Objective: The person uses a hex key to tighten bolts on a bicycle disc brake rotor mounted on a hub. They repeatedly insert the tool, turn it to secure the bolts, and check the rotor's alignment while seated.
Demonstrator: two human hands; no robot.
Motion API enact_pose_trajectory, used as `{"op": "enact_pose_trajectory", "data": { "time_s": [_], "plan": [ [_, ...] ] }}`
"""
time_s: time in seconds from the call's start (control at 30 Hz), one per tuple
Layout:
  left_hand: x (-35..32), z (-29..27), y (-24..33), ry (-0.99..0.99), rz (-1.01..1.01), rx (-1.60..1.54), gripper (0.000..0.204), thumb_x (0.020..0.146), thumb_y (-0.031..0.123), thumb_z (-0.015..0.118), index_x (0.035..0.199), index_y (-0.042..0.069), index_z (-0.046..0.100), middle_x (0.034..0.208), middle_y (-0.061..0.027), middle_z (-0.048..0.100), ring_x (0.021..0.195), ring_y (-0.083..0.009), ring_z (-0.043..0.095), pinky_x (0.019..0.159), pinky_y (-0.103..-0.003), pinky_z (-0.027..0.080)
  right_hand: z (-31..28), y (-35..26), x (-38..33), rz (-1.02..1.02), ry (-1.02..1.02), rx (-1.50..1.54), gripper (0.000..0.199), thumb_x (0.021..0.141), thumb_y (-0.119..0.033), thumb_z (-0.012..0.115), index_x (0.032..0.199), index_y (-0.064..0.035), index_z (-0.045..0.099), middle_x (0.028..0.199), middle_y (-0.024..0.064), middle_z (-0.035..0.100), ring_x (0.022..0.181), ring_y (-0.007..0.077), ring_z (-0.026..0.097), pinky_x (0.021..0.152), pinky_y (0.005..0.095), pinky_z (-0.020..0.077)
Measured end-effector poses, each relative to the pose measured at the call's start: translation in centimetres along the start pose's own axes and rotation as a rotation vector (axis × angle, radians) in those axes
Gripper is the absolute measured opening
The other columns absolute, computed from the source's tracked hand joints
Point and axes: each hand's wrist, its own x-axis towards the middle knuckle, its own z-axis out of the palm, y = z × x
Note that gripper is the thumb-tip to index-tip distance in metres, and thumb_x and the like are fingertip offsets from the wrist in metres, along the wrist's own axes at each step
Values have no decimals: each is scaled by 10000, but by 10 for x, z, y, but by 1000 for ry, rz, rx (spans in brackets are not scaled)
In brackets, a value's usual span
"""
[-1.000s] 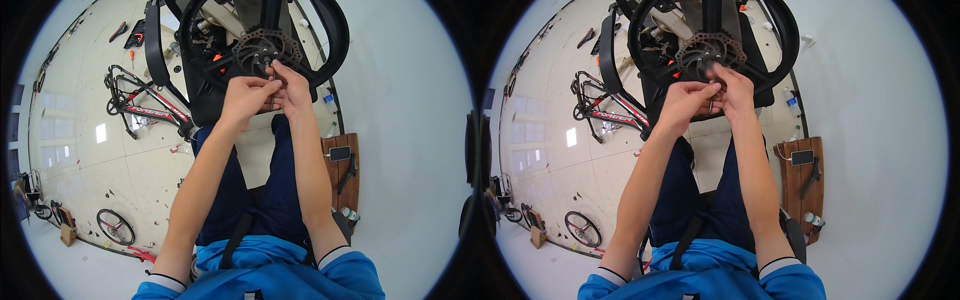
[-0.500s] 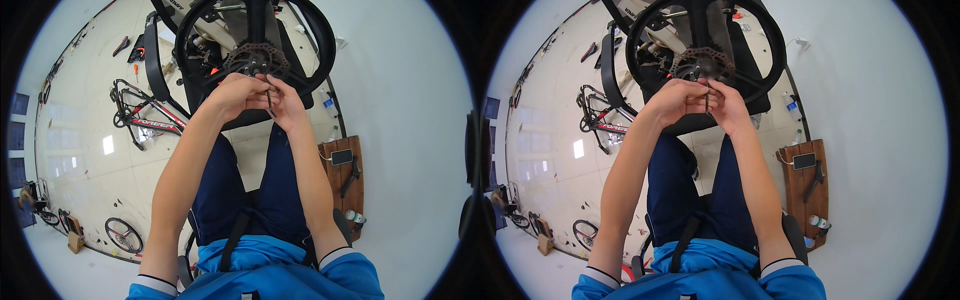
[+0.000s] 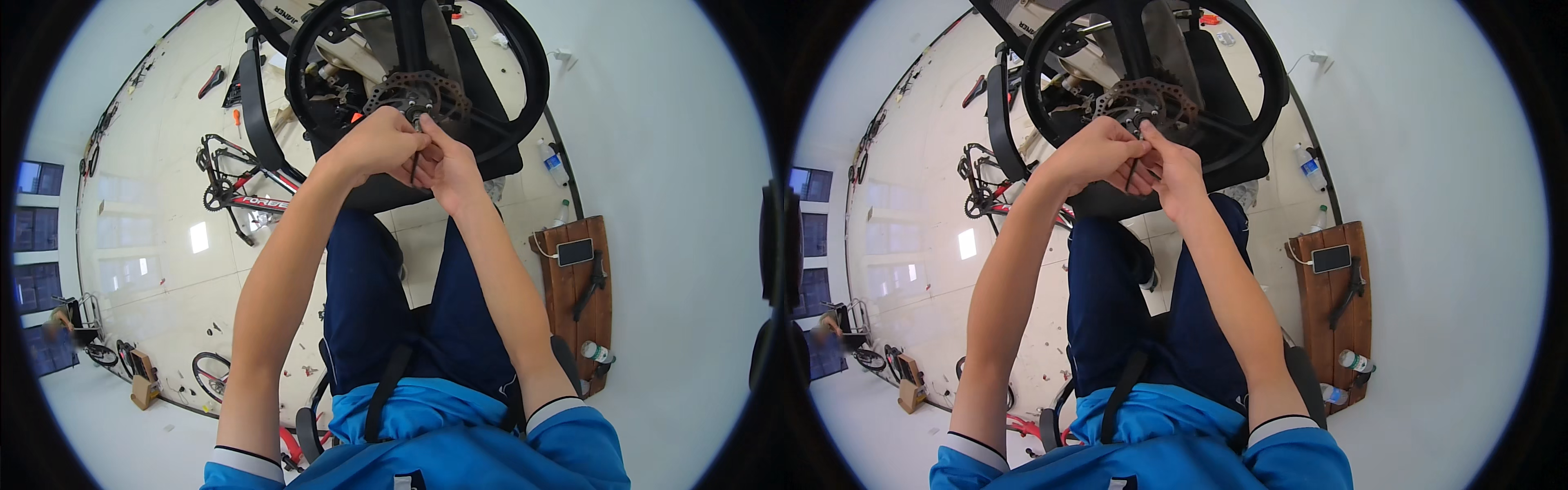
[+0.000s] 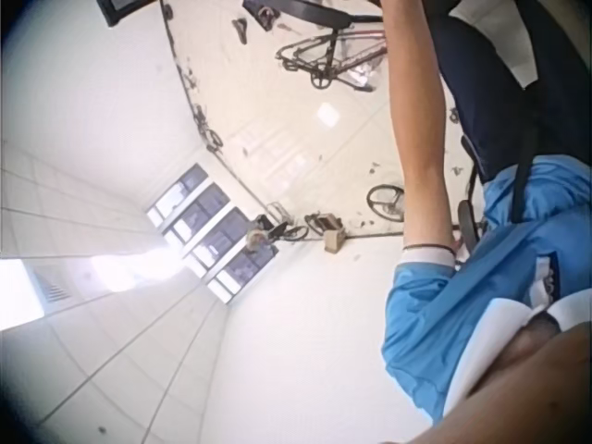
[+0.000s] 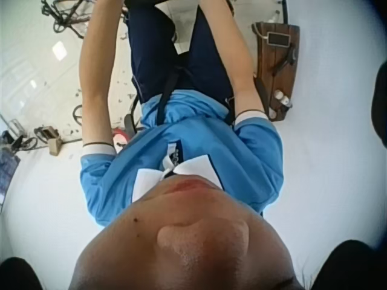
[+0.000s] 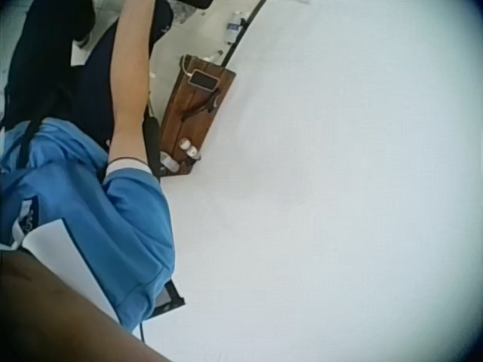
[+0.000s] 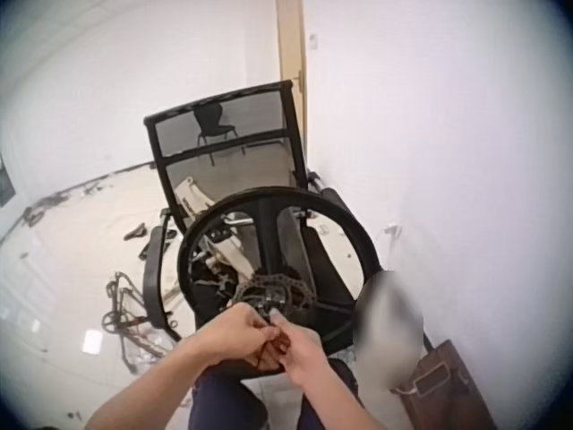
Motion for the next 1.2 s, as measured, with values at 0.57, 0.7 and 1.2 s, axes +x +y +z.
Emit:
{"op": "enact_pose_trajectory", "data": {
  "time_s": [0.57,0.7,1.2],
  "plan": [
    [5,4,5,196,35,203,395,823,287,759,799,-103,697,672,-138,665,556,-177,669,525,-260,570,-11,-14,21,129,-170,135,152,912,-248,671,918,-96,677,818,14,668,811,130,597,787,266,436],
    [14,0,15,199,-2,260,329,825,227,747,793,-97,701,668,-139,666,554,-179,670,525,-260,574,-10,-14,25,89,-119,77,182,890,-270,701,903,-89,683,828,15,678,815,136,617,795,287,466],
    [21,6,43,39,-111,159,241,941,117,543,881,-101,626,765,-162,674,661,-214,687,638,-299,589,-22,-35,32,128,-202,103,136,891,-144,675,955,-23,678,876,87,707,829,173,667,796,266,523]
  ]
}}
